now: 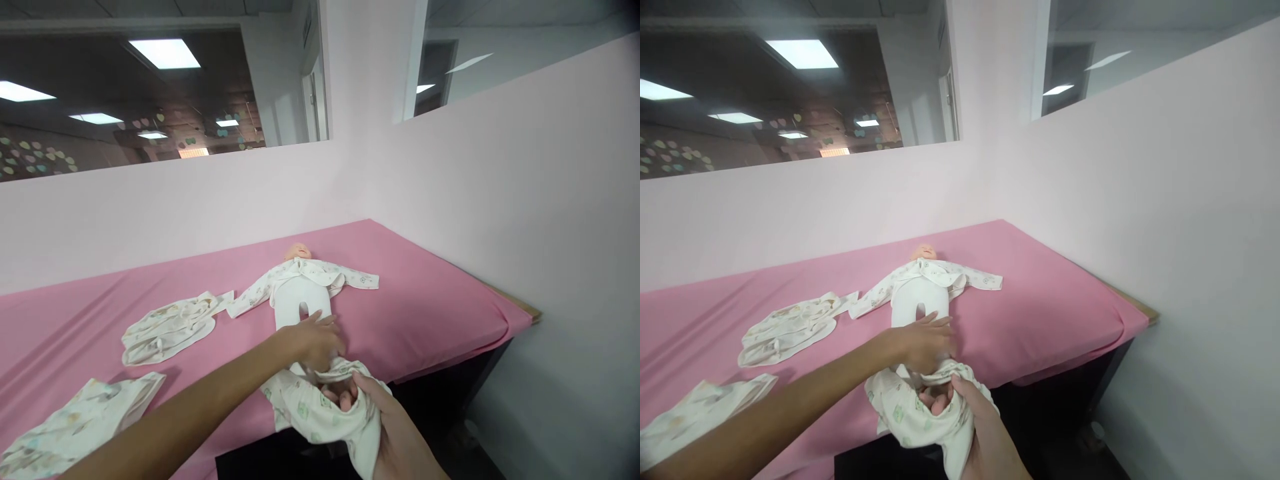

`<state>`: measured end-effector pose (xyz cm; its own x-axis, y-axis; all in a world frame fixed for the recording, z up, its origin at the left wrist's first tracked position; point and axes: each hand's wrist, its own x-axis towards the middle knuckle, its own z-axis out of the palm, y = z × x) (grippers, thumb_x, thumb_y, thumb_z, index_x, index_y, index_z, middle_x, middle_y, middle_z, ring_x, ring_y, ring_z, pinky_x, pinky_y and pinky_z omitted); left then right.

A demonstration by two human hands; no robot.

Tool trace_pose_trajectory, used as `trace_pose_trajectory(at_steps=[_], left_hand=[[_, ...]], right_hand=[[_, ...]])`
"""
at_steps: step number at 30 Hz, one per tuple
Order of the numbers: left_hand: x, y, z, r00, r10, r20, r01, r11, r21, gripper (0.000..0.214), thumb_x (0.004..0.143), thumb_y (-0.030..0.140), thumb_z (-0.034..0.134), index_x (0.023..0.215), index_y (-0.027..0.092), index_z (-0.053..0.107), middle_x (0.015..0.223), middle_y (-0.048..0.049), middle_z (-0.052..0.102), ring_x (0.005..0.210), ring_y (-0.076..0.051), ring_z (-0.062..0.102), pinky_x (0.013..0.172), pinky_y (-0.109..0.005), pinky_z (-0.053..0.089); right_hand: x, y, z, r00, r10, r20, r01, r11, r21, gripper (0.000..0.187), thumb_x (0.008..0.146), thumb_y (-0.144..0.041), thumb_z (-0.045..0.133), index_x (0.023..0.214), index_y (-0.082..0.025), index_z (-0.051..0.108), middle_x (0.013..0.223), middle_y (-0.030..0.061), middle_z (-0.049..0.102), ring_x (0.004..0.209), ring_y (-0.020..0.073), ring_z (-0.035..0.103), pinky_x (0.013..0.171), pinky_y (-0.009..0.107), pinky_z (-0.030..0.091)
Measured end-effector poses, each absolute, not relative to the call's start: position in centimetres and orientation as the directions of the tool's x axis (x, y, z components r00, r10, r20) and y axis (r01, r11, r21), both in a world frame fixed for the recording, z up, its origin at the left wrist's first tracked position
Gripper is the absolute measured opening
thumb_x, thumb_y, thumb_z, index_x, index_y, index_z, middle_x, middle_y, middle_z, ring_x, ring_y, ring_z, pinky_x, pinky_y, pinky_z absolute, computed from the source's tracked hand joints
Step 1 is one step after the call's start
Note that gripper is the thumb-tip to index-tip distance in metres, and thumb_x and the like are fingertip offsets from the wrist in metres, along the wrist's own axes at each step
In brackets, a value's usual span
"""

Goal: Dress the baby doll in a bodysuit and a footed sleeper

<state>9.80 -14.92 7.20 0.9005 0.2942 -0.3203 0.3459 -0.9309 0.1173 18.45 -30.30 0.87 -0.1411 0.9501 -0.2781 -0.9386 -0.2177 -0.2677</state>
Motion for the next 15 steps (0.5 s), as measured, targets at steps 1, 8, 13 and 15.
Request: trace_pose_trajectory(at_steps=[1,8,13,15], left_hand=[[9.8,-14.9,6.9,0.899,0.299,-0.321,0.35,-0.93,0.114,0.037,0.061,0.011,0.065,0.096,0.023,0.071,0.126,-0.0102,0.06,0.138,-0.039,0.029,0.108,-0.061,0.022],[9.7,-16.0,5.4,0.939,0.266,-0.218,0.236,-0.96,-0.154,0.045,0.064,0.014,0.071,0.109,0.02,0.067,0.126,-0.0138,0.058,0.132,-0.036,0.037,0.11,-0.053,0.023],[9.4,-16.4,6.1,0.987,0.125,-0.097,0.104,-0.975,-0.197,0.03,0.072,0.012,0.064,0.101,0.018,0.065,0.103,-0.0093,0.063,0.106,-0.027,0.054,0.1,-0.041,0.036],[9.5,-16.1,6.5,0.989,0.131,-0.07,0.119,-0.981,-0.154,0.025,0.075,0.012,0.061,0.1,0.017,0.063,0.102,-0.009,0.062,0.103,-0.026,0.054,0.096,-0.04,0.038]], right_hand=[[18.4,-30.3,0.8,-0.163,0.952,-0.258,-0.938,-0.231,-0.26,0.018,0.077,-0.029,0.072,0.065,-0.016,0.067,0.063,0.0031,0.066,0.083,0.0202,0.067,0.084,0.031,0.052],[18.3,-30.1,0.7,-0.196,0.942,-0.272,-0.938,-0.26,-0.227,0.011,0.076,-0.026,0.073,0.072,-0.015,0.07,0.068,0.0018,0.068,0.075,0.0186,0.066,0.082,0.033,0.052],[18.3,-30.0,0.5,-0.166,0.968,-0.19,-0.911,-0.225,-0.345,0.016,0.068,-0.03,0.078,0.065,-0.017,0.068,0.068,0.0022,0.067,0.072,0.0192,0.065,0.08,0.035,0.051],[18.3,-30.4,0.5,-0.156,0.975,-0.161,-0.876,-0.212,-0.434,0.02,0.066,-0.033,0.08,0.066,-0.016,0.069,0.067,0.0039,0.067,0.072,0.0196,0.064,0.08,0.035,0.051]])
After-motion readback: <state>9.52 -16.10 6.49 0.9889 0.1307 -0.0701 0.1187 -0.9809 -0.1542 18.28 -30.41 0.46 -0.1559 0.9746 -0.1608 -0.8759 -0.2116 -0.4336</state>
